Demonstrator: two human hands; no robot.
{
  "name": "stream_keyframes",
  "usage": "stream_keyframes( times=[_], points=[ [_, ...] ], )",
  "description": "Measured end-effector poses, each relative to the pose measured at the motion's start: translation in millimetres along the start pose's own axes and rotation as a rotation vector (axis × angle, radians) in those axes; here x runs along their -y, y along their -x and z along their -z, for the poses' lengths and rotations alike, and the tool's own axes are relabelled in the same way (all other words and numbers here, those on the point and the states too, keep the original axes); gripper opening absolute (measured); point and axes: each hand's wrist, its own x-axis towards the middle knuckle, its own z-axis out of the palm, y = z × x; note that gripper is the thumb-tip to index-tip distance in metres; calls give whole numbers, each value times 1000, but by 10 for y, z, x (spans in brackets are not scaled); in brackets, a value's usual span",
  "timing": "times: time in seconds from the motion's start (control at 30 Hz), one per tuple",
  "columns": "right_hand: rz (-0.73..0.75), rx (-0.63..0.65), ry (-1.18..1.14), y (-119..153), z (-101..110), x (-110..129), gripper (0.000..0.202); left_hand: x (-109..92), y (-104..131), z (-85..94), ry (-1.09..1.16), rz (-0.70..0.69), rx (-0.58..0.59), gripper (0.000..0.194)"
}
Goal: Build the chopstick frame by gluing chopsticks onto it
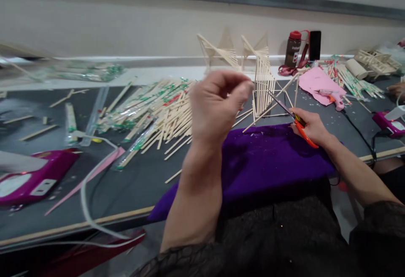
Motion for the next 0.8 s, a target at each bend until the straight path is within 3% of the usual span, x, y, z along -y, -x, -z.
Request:
stream_keyframes(
  times=[0.1,0.2,0.3,0.5,0.8],
  points=[
    [19,-28,8,7,-1,-9,39,390,2,-204,-167,109,190,11],
    [36,-42,34,18,-10,-26,40,536,124,-429,-143,118,330,10],
    [82,-49,54,24,-19,-40,40,536,223,-541,-72,77,290,3],
    [167,-27,86,17,-14,-37,41,551,241,-465,105,122,306,5],
    [220,32,142,6,45,60,49,569,254,-408,131,53,322,13]
  ],
)
